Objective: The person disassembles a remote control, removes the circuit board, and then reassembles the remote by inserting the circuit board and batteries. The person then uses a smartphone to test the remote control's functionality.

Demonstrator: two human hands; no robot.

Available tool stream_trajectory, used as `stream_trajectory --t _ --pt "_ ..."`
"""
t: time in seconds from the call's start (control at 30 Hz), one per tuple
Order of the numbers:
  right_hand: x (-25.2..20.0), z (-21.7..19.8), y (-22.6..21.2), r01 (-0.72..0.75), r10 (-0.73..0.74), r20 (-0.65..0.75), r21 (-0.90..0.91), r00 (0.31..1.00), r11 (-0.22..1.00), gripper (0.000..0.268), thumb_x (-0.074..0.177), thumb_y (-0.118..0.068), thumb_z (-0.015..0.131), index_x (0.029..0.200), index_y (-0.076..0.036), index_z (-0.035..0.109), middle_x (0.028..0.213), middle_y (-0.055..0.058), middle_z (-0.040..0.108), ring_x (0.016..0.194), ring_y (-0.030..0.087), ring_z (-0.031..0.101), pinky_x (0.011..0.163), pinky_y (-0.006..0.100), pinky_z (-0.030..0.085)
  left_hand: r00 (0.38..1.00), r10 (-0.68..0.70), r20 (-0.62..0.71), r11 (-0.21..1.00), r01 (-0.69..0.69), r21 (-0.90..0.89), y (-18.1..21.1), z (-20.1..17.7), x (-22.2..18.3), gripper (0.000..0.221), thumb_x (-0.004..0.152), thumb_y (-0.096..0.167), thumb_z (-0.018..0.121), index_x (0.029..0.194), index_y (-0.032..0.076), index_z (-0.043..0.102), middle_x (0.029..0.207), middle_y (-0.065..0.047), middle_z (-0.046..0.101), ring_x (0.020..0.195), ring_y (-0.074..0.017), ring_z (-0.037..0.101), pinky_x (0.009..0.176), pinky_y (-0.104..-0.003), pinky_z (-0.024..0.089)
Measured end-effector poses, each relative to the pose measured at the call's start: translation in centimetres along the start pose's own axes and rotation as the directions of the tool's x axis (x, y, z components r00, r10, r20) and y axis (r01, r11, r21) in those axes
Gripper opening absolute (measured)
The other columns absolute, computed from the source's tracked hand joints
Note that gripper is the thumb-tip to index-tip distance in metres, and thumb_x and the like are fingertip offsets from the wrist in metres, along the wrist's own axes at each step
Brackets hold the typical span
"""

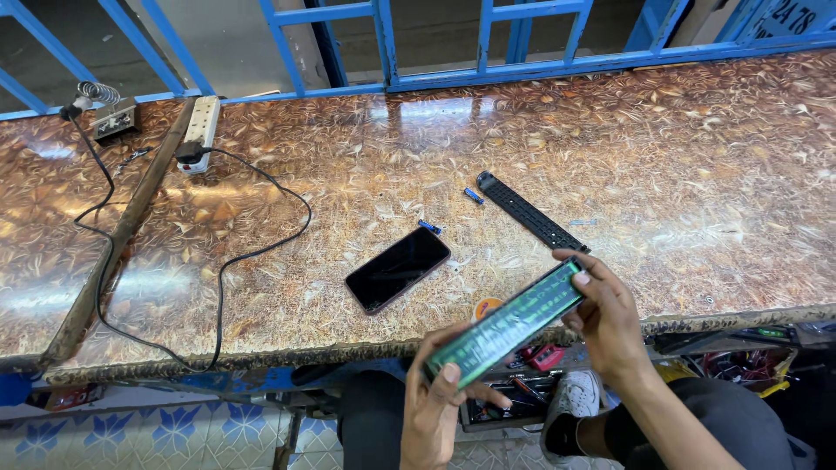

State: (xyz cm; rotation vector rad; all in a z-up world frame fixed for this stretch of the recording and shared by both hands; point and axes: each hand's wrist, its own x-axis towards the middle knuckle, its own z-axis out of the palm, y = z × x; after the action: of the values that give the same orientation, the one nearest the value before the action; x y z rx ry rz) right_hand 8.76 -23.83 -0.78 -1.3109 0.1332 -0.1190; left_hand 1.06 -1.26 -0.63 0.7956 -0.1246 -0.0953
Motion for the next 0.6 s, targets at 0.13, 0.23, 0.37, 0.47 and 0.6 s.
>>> stream_trajectory --t 0.13,0.23,0.37,0.47,0.6 --pt "0.8 -0.2 -1.7 0.022 -0.023 -0.028 -0.001 0.999 1.000 0.040 0.093 -0.019 0.051 0.126 -0.006 0.070 0.064 -0.005 0.038 0.048 0.005 0.030 0.038 0.022 0.017 0.950 -0.288 0.123 0.958 0.287 0.033 -1.0 -0.6 0.0 0.066 0.085 0.039 0.073 0.130 -0.007 0.057 0.132 -0.025 0.058 0.113 -0.0437 0.068 0.069 -0.054 0.070" --pt "1.0 -0.6 -0.9 0.028 -0.026 0.029 -0.051 0.999 0.998 0.040 0.090 -0.021 0.055 0.123 -0.007 0.073 0.068 -0.003 0.050 0.050 0.006 0.040 0.040 0.020 0.025 0.946 -0.276 0.173 0.934 0.221 0.282 -2.1 0.2 0.4 0.063 0.085 0.047 0.072 0.130 0.005 0.062 0.124 -0.012 0.066 0.120 -0.0203 0.062 0.099 -0.034 0.049" --pt "0.4 0.2 0.2 0.029 0.048 0.269 -0.275 0.962 0.961 0.042 0.086 -0.023 0.063 0.123 -0.007 0.075 0.096 0.009 0.069 0.079 0.019 0.065 0.066 0.029 0.051 0.894 -0.438 0.091 0.874 0.400 0.276 -4.9 0.9 0.2 0.063 0.092 0.034 0.068 0.147 0.009 0.048 0.111 -0.014 0.068 0.086 -0.0196 0.069 0.075 -0.030 0.056" --pt "0.4 0.4 0.5 0.176 -0.016 0.411 -0.354 0.911 0.918 0.042 0.091 -0.031 0.060 0.125 -0.010 0.074 0.112 0.006 0.075 0.097 0.015 0.069 0.081 0.028 0.051 0.870 -0.485 0.092 0.870 0.469 0.153 -6.3 0.5 0.1 0.053 0.101 0.024 0.063 0.148 0.008 0.046 0.095 -0.016 0.067 0.061 -0.0233 0.069 0.058 -0.032 0.057" --pt "2.3 -1.4 0.8 0.295 -0.171 0.243 -0.713 0.955 0.636 0.045 0.099 -0.041 0.051 0.131 -0.013 0.066 0.078 0.004 0.065 0.065 0.016 0.062 0.058 0.027 0.049 0.867 -0.495 -0.052 0.849 0.495 0.186 -4.0 1.6 0.5 0.052 0.102 0.026 0.059 0.150 0.012 0.049 0.088 -0.013 0.064 0.059 -0.0205 0.063 0.056 -0.031 0.054"
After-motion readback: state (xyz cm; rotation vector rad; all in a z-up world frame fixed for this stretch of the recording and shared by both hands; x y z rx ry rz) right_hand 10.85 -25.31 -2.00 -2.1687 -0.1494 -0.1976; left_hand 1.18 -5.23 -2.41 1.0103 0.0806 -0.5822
